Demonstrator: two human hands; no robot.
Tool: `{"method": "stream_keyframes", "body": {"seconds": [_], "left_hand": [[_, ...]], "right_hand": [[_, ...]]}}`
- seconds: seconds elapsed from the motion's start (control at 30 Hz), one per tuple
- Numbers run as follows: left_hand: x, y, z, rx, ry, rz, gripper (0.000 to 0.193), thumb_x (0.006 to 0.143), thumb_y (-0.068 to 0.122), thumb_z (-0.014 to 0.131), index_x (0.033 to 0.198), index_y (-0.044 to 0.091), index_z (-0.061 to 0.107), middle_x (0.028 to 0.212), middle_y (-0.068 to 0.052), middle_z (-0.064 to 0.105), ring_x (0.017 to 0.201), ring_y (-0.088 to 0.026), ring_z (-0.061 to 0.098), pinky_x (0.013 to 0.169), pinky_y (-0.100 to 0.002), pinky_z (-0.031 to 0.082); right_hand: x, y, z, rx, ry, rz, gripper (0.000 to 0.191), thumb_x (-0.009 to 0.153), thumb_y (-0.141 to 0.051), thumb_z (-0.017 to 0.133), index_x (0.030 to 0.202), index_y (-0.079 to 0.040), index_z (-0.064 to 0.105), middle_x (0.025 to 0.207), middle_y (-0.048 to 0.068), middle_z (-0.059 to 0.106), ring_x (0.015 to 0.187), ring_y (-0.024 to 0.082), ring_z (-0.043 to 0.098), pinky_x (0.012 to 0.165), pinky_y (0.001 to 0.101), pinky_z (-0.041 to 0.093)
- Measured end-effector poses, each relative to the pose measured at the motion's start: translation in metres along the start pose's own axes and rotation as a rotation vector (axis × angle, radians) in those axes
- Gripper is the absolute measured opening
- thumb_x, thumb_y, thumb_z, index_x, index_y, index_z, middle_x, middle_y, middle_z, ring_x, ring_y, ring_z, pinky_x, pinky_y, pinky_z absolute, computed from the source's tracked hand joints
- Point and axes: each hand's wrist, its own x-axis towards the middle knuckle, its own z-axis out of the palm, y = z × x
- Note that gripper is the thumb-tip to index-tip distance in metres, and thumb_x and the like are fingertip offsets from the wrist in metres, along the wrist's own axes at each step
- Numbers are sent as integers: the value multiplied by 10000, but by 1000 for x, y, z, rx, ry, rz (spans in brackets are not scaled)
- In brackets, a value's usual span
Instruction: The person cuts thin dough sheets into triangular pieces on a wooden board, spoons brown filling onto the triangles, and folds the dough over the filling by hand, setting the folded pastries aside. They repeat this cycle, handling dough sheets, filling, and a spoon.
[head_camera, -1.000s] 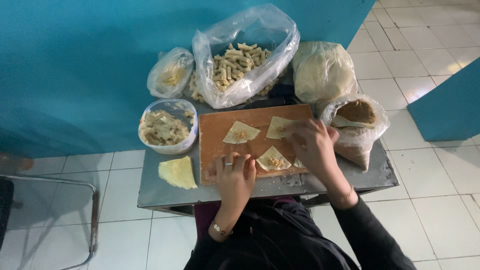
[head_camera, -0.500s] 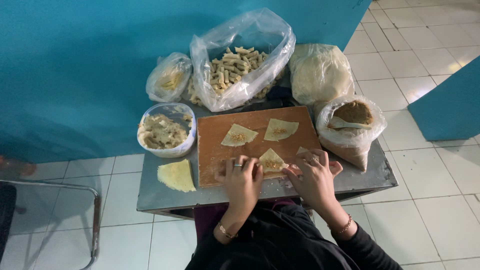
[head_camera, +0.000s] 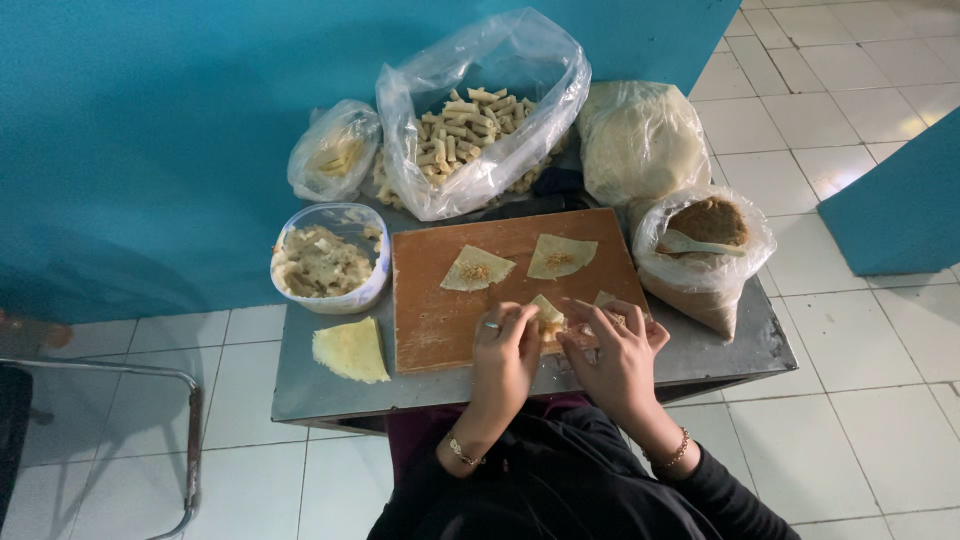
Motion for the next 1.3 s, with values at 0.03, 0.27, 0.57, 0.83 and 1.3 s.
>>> {"method": "stream_keyframes", "body": {"seconds": [0.03,0.27,0.57,0.83,1.3], "left_hand": [[1,0,1,-15,-4,10,255,883,-19,692,1137,-14,668,1031,-162,658,975,-355,660,827,-443,533],[0,-3,0,-76,-55,93,269,916,-6,663,1184,-8,671,1072,-163,704,1015,-359,663,921,-457,516],[-6,-13,-2,-16,-142,107,280,906,6,673,1185,-21,671,893,-129,709,953,-293,681,947,-445,515],[2,-26,-16,-3,-343,97,338,894,85,722,1222,19,679,981,-160,698,1013,-312,635,904,-436,506],[21,-44,-26,115,-453,343,316,886,60,691,1192,106,756,992,-23,736,1054,-212,612,1015,-424,404]], "right_hand": [[0,-1,0,-1,15,-13,472,810,-341,782,1267,-255,696,1008,-83,745,1138,187,571,1019,461,284],[-1,-6,2,38,62,-35,559,803,-303,781,1345,-250,654,1048,-110,744,1160,174,570,1057,443,280],[-4,-7,9,2,42,-106,567,853,-296,759,1400,-269,611,1052,-121,775,1150,190,591,1047,469,245],[-5,5,11,220,-125,-125,585,960,-274,673,1529,-242,542,1122,-96,769,1216,223,559,1059,375,378],[11,17,-4,178,-178,-200,711,770,-321,813,1439,-268,578,1117,-52,765,1175,197,573,988,444,294]]}}
